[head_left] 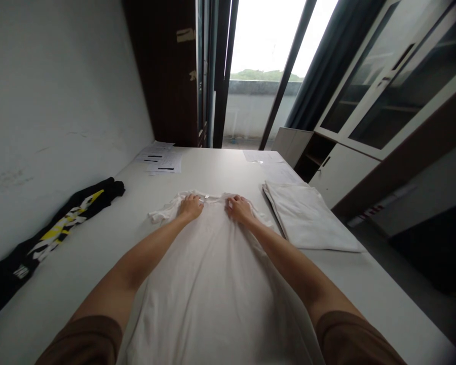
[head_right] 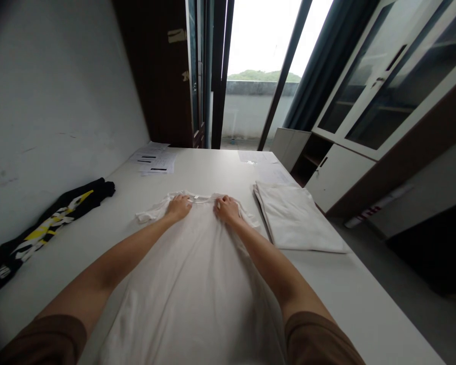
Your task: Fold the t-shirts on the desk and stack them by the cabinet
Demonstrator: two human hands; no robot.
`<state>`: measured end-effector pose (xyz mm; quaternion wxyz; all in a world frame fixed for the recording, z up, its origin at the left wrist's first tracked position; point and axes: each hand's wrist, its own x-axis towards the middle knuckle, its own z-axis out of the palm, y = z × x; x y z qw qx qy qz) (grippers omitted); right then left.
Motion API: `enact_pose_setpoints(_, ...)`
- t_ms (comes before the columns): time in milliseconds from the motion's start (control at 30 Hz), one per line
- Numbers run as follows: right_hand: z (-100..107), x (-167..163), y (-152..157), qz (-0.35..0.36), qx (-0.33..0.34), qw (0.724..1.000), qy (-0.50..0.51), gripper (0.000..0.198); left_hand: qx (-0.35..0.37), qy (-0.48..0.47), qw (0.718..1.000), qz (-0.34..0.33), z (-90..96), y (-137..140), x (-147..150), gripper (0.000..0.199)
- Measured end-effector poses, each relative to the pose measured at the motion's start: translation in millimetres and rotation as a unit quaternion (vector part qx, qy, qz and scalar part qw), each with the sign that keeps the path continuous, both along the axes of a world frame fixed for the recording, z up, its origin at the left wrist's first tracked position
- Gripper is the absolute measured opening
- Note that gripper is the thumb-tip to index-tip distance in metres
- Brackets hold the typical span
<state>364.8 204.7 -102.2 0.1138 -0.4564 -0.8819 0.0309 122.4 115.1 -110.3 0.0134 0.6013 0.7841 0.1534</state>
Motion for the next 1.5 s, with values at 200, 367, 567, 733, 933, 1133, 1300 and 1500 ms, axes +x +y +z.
enact_pose_setpoints(200,-7.4,10.4,10.8,0.053,-0.011,0.998,-0.012,0.051,-0.031,0.007,0.998,-0.05,-9.8,-4.2,0.4,0.057)
enact_pose_setpoints(367,6.5,34.0,9.9,0.093,0.002,0.994,0.063,0.036,-0.028,0.025,0.995,-0.095,10.1,-26.0,-1.7,0.055)
enact_pose_setpoints(567,13.4,93.7,2.2,-0.105,0.07,0.991,0.046,0.04,-0.032,0.045,0.993,-0.105,-3.2,-117.8,31.8,0.052)
enact_pose_setpoints(733,5.5,113.9,11.9,-0.151,-0.005,0.988,-0.035,0.035,-0.039,0.082,0.993,-0.078,-16.9,-182.2,42.0,0.061)
enact_pose_setpoints(933,9.6,99.1,46.2,-0.214,-0.111,0.966,0.096,0.034,-0.038,0.112,0.99,-0.079,-15.9,-188.8,18.8,0.066)
enact_pose_setpoints(1133,22.3,85.6,54.8,-0.148,-0.087,0.982,0.08,0.031,-0.068,0.113,0.985,-0.111,-11.2,-168.6,-35.8,0.063)
enact_pose_setpoints(1300,28.2,91.5,51.4,-0.111,-0.086,0.99,0.013,0.04,-0.085,0.107,0.983,-0.121,-5.9,-158.8,-62.4,0.062)
enact_pose_setpoints(1500,17.4,110.8,52.0,-0.088,-0.086,0.992,-0.04,0.044,-0.068,0.098,0.978,-0.17,-4.1,-181.2,-30.6,0.064)
